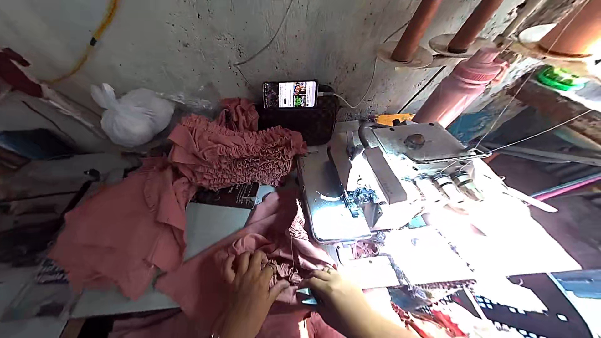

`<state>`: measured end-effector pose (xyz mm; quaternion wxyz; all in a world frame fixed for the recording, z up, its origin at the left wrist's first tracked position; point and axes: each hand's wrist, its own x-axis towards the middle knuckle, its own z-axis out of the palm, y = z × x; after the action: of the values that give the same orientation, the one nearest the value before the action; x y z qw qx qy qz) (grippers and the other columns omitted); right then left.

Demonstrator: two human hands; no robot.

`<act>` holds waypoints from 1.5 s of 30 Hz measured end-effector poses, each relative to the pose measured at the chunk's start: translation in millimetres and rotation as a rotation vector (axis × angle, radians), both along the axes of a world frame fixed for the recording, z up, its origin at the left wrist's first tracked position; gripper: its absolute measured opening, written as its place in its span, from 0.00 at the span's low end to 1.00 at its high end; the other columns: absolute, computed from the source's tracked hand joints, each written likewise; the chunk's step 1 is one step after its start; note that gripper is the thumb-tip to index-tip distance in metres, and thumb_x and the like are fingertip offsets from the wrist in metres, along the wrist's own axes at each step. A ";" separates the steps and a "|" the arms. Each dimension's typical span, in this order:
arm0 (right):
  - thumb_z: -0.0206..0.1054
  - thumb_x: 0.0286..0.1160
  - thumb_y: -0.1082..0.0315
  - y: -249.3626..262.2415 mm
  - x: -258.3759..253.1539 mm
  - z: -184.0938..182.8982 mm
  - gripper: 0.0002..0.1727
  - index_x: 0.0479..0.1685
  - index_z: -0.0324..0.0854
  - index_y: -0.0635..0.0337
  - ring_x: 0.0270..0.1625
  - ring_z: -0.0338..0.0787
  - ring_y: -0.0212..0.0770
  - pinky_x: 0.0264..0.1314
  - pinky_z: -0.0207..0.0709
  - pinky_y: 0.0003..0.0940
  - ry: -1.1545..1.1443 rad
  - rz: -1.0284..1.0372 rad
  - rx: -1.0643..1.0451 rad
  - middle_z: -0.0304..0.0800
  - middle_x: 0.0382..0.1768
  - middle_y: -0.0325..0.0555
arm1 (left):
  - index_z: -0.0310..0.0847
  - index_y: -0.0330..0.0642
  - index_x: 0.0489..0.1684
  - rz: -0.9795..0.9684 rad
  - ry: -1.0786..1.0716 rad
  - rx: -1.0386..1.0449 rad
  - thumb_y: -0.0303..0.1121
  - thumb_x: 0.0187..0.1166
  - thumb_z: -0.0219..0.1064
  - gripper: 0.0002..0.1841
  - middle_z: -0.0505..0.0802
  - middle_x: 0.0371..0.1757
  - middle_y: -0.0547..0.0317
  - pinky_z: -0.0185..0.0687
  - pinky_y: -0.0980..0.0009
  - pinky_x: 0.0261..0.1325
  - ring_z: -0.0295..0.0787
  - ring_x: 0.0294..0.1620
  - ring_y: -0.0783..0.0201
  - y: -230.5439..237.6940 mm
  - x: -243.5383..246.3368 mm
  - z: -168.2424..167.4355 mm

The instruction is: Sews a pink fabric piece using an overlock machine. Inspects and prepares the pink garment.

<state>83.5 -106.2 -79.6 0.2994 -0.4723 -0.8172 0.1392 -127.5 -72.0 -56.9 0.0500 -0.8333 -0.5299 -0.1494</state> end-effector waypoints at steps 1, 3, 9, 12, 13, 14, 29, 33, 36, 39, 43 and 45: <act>0.80 0.55 0.66 2.8 -0.2 -3.2 0.10 0.37 0.93 0.56 0.42 0.96 0.47 0.38 0.89 0.48 0.009 -0.018 -0.042 0.97 0.40 0.43 | 0.94 0.50 0.23 -0.036 0.005 0.007 0.59 0.53 0.78 0.20 0.94 0.48 0.55 0.63 0.26 0.67 0.90 0.58 0.44 -1.8 -3.1 -3.0; 0.78 0.58 0.67 9.9 1.9 -6.9 0.14 0.47 0.93 0.56 0.46 0.97 0.49 0.42 0.90 0.52 0.019 -0.079 -0.063 0.97 0.46 0.45 | 0.94 0.53 0.25 -0.077 0.014 0.042 0.54 0.58 0.76 0.15 0.95 0.53 0.56 0.62 0.27 0.69 0.89 0.62 0.46 -6.1 -8.6 -12.2; 0.76 0.60 0.63 18.9 0.1 -8.6 0.18 0.52 0.90 0.55 0.41 0.97 0.49 0.37 0.88 0.54 0.092 -0.194 -0.099 0.97 0.42 0.45 | 0.91 0.42 0.36 0.019 0.143 0.104 0.50 0.64 0.74 0.18 0.93 0.49 0.46 0.73 0.39 0.58 0.90 0.51 0.43 -21.7 -3.5 -9.3; 0.80 0.56 0.52 20.1 -16.0 -12.2 0.21 0.44 0.88 0.56 0.31 0.95 0.48 0.25 0.85 0.49 -0.016 -0.346 0.025 0.94 0.32 0.45 | 0.90 0.41 0.28 0.050 0.245 0.094 0.54 0.56 0.78 0.22 0.93 0.46 0.46 0.73 0.40 0.59 0.90 0.50 0.44 -18.9 -0.9 -2.9; 0.79 0.54 0.53 21.9 -19.8 -16.5 0.20 0.41 0.88 0.56 0.29 0.94 0.49 0.22 0.83 0.48 -0.054 -0.381 0.077 0.93 0.30 0.46 | 0.90 0.42 0.26 0.040 0.261 0.102 0.53 0.53 0.80 0.21 0.92 0.46 0.47 0.73 0.41 0.58 0.90 0.50 0.45 -17.7 -0.8 -2.1; 0.79 0.53 0.56 24.1 -22.2 -19.8 0.18 0.39 0.89 0.57 0.28 0.94 0.50 0.21 0.82 0.49 -0.076 -0.396 0.115 0.93 0.29 0.48 | 0.90 0.44 0.24 0.024 0.252 0.106 0.51 0.51 0.83 0.19 0.93 0.46 0.49 0.73 0.40 0.58 0.90 0.51 0.46 -16.6 -0.9 -1.6; 0.57 0.85 0.64 30.8 36.6 77.2 0.15 0.32 0.83 0.59 0.28 0.74 0.18 0.34 0.67 0.17 0.636 0.045 -0.465 0.76 0.23 0.30 | 0.84 0.57 0.43 -0.427 -0.795 -0.127 0.35 0.76 0.67 0.04 0.94 0.42 0.77 0.66 0.73 0.77 0.86 0.51 0.82 8.8 32.5 52.5; 0.70 0.80 0.55 27.7 43.7 71.4 0.16 0.37 0.86 0.61 0.33 0.80 0.17 0.39 0.74 0.16 0.722 0.113 -0.402 0.84 0.28 0.31 | 0.84 0.57 0.51 -0.359 -0.900 -0.142 0.34 0.70 0.71 0.13 0.93 0.47 0.77 0.73 0.75 0.68 0.85 0.53 0.82 18.3 51.9 49.7; 0.74 0.75 0.63 23.5 45.4 66.2 0.11 0.38 0.86 0.64 0.34 0.82 0.20 0.39 0.75 0.18 0.696 0.060 -0.305 0.87 0.29 0.37 | 0.81 0.54 0.48 -0.416 -0.880 -0.196 0.38 0.65 0.76 0.15 0.88 0.58 0.69 0.77 0.77 0.70 0.80 0.66 0.76 32.7 48.0 46.1; 0.71 0.77 0.64 22.6 47.8 65.7 0.11 0.35 0.86 0.64 0.32 0.81 0.22 0.37 0.73 0.19 0.669 0.075 -0.283 0.85 0.27 0.38 | 0.86 0.53 0.37 -0.561 -0.708 -0.357 0.56 0.71 0.74 0.17 0.80 0.80 0.63 0.63 0.60 0.85 0.68 0.84 0.67 51.5 33.7 52.4; 0.71 0.77 0.65 22.6 49.9 69.8 0.10 0.35 0.85 0.64 0.32 0.80 0.20 0.38 0.73 0.18 0.719 0.157 -0.349 0.84 0.27 0.36 | 0.88 0.52 0.35 -0.786 -0.622 -0.574 0.60 0.76 0.68 0.21 0.84 0.78 0.70 0.44 0.50 0.92 0.65 0.87 0.73 77.5 29.1 64.9; 0.71 0.77 0.66 21.9 49.5 73.0 0.10 0.33 0.84 0.64 0.31 0.77 0.18 0.36 0.70 0.15 0.764 0.183 -0.367 0.82 0.26 0.34 | 0.86 0.49 0.39 -0.910 -0.726 -0.809 0.51 0.75 0.73 0.15 0.91 0.68 0.71 0.52 0.63 0.91 0.74 0.80 0.77 87.3 34.6 68.3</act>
<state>133.0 -84.3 -6.6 0.4779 -0.3581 -0.6480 0.4727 -92.9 15.3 11.4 -0.5109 -0.8226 -0.1264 -0.2153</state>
